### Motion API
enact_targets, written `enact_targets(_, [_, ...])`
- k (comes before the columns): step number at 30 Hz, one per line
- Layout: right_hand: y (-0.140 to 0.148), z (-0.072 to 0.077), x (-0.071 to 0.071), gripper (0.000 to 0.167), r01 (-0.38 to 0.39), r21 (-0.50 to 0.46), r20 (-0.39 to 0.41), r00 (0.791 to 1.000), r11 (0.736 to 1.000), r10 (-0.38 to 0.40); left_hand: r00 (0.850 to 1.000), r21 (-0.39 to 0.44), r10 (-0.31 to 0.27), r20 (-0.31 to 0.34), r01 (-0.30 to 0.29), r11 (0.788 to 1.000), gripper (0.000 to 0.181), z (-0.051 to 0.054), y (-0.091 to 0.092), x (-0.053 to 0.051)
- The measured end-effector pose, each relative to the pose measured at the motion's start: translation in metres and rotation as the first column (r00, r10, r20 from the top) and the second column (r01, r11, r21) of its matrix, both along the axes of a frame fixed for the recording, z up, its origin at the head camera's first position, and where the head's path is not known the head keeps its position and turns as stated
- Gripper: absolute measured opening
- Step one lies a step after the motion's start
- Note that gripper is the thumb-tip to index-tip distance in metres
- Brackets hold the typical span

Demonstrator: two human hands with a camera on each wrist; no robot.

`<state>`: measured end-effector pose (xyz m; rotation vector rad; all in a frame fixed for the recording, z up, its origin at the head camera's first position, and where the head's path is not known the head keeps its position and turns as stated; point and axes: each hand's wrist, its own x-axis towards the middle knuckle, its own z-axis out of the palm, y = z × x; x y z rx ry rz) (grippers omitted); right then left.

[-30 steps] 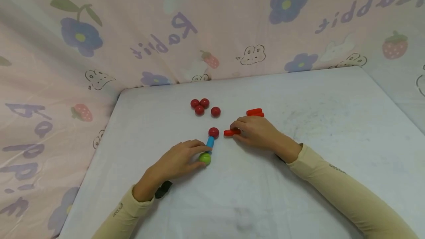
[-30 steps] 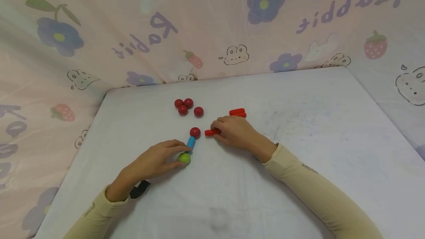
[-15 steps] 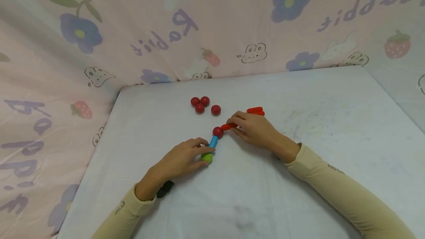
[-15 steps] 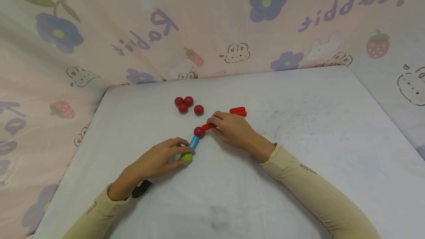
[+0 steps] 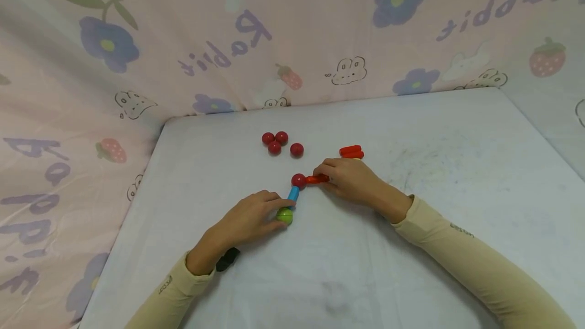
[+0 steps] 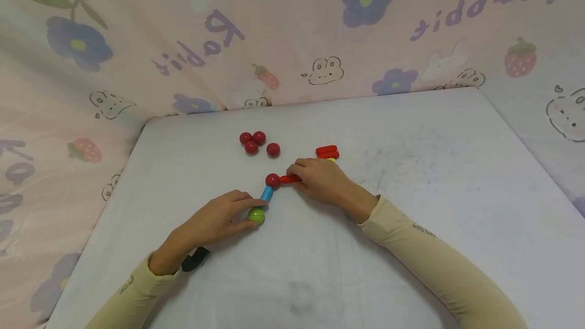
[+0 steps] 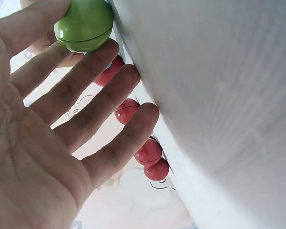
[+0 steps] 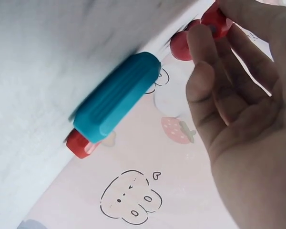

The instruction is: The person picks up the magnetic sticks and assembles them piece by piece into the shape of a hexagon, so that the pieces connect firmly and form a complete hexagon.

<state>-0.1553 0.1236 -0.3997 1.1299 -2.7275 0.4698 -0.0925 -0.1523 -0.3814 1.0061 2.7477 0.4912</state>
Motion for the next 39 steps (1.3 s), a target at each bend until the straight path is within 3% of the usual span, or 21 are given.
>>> enact_targets(6, [-0.002, 0.001, -0.002, 0.028, -0.013, 0.002, 0.001, 1.000, 1.000, 0.013, 0.999, 0.015, 0.008, 0.044, -0.008, 1.000, 0.051, 0.000, -0.004, -0.004])
enact_targets(11, [-0.007, 0.002, -0.006, 0.031, -0.024, 0.036, 0.022, 0.999, 0.999, 0.023, 0.988, 0.057, 0.090, 0.122, -0.098, 0.994, 0.048, 0.005, -0.010, -0.015])
enact_targets(14, [-0.009, 0.002, -0.009, 0.031, -0.031, 0.049, 0.028, 0.999, 0.998, 0.029, 0.987, 0.066, 0.128, 0.095, -0.135, 0.989, 0.044, 0.005, -0.009, -0.026])
enact_targets(18, [-0.009, 0.002, -0.012, 0.029, -0.041, 0.045, 0.010, 0.999, 0.998, 0.041, 0.993, 0.071, 0.110, 0.041, -0.113, 0.991, 0.041, 0.000, 0.001, -0.046])
enact_targets(23, [-0.010, 0.000, -0.014, 0.028, -0.051, 0.029, 0.018, 0.999, 0.998, 0.050, 0.998, 0.049, 0.041, 0.046, -0.043, 0.998, 0.041, -0.005, 0.013, -0.062])
enact_targets(26, [-0.010, 0.000, -0.013, 0.029, -0.052, 0.031, 0.039, 0.998, 0.998, 0.051, 0.998, 0.028, 0.030, 0.051, -0.031, 0.999, 0.040, -0.006, 0.016, -0.063])
enact_targets(31, [-0.013, 0.001, -0.012, 0.029, -0.048, 0.033, 0.044, 0.998, 0.998, 0.046, 0.998, -0.003, 0.060, 0.030, -0.060, 0.998, 0.039, -0.005, 0.017, -0.060])
enact_targets(39, [-0.017, 0.001, -0.014, 0.029, -0.064, 0.039, 0.046, 0.997, 0.997, 0.062, 0.997, -0.056, 0.032, -0.066, -0.036, 0.998, 0.039, -0.001, 0.009, -0.061])
